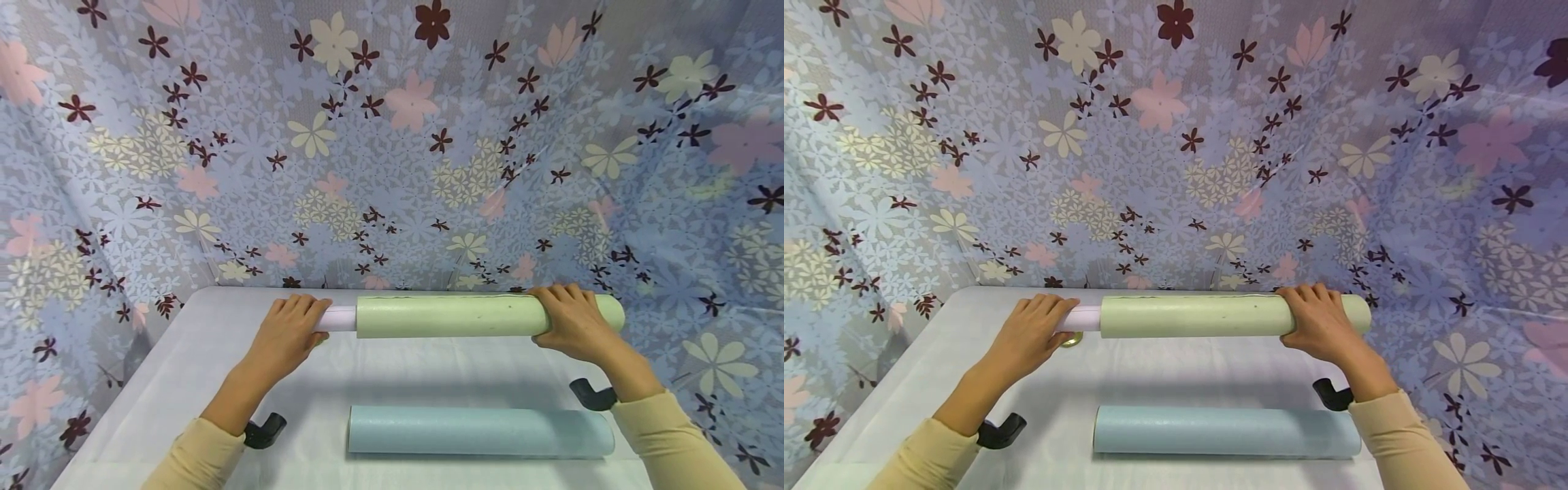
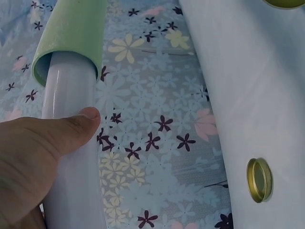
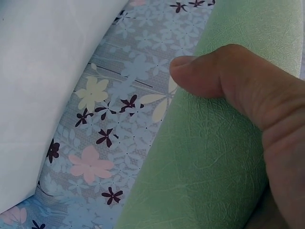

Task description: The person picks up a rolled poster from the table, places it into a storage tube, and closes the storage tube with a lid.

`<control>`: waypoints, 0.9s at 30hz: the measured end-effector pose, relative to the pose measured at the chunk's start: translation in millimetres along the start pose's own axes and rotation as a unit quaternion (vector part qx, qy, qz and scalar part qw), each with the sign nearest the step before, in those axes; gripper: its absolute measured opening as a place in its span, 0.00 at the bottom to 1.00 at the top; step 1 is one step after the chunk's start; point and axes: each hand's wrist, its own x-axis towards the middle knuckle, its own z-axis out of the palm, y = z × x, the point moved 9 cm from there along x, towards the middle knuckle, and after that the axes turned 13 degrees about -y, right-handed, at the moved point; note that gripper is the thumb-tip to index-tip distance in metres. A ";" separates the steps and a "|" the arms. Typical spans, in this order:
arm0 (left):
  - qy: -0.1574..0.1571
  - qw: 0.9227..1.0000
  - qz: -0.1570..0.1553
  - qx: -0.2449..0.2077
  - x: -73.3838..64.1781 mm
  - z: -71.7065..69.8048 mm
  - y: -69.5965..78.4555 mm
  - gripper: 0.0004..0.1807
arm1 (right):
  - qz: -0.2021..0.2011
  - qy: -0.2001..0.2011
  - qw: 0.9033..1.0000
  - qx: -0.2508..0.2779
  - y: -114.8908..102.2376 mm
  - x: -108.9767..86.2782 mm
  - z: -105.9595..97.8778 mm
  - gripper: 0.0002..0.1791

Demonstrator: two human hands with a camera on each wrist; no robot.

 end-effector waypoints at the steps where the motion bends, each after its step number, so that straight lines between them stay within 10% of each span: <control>1: 0.001 1.000 0.000 0.000 0.8 0.4 0.8 0.33 | 0.000 0.001 1.000 0.000 -0.4 0.1 0.2 0.41; 27: -0.002 1.000 0.019 0.011 16.1 4.8 22.3 0.32 | -0.002 0.009 1.000 0.003 -11.9 5.0 0.1 0.41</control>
